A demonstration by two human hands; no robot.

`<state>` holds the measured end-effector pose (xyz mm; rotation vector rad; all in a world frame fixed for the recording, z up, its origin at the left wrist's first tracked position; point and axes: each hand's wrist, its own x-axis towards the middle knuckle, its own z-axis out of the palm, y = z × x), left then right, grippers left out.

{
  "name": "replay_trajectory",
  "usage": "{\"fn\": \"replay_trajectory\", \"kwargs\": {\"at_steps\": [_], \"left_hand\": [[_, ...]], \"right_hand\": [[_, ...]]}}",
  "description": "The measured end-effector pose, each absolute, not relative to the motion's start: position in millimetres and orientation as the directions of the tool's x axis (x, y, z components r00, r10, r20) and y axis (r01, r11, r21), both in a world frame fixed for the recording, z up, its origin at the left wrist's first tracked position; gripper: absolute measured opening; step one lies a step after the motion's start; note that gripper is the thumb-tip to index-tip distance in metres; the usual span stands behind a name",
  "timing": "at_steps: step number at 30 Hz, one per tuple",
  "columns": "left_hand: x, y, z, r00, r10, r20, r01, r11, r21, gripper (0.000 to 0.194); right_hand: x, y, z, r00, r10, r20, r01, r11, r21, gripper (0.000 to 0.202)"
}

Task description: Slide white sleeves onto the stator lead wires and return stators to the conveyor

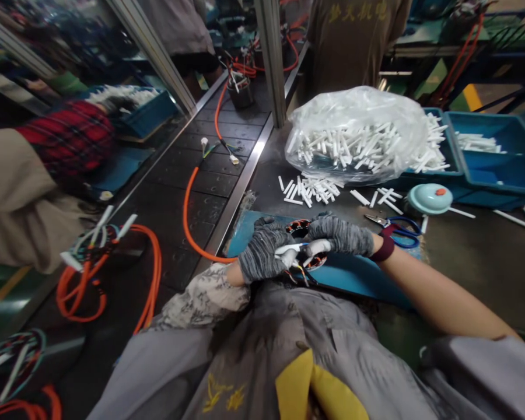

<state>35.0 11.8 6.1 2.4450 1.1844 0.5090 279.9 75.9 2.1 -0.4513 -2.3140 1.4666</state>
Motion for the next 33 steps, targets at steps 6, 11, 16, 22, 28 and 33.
{"fn": "replay_trajectory", "kwargs": {"at_steps": [6,11,16,22,28,33], "left_hand": [[34.1,23.0,-3.9,0.608,0.771,0.189,0.543,-0.577,0.61,0.026],[35.0,26.6,-7.3,0.609,0.764,0.213,0.486,-0.571,0.662,0.027],[25.3,16.0,-1.6,0.583,0.782,0.222,0.602,-0.599,0.529,0.031],[33.2,9.9,20.1,0.585,0.811,0.005,0.768,-0.556,0.319,0.042],[86.9,30.9,13.5,0.676,0.736,-0.044,0.717,-0.642,0.27,0.04],[74.0,29.2,12.5,0.707,0.702,0.08,0.651,-0.691,0.315,0.047]], "right_hand": [[273.4,61.6,-18.2,-0.805,0.537,0.252,0.019,0.448,-0.894,0.033],[268.2,56.1,-21.2,-0.755,0.593,0.281,0.047,0.477,-0.878,0.032],[266.1,49.8,-14.0,-0.746,0.58,0.327,0.227,0.684,-0.694,0.045],[302.8,51.5,0.3,-0.745,0.63,0.219,0.411,0.692,-0.594,0.055],[317.6,43.8,-13.4,-0.565,0.819,0.103,0.256,0.292,-0.922,0.05],[325.3,44.3,-18.8,-0.449,0.891,0.066,0.311,0.226,-0.923,0.047]]}}
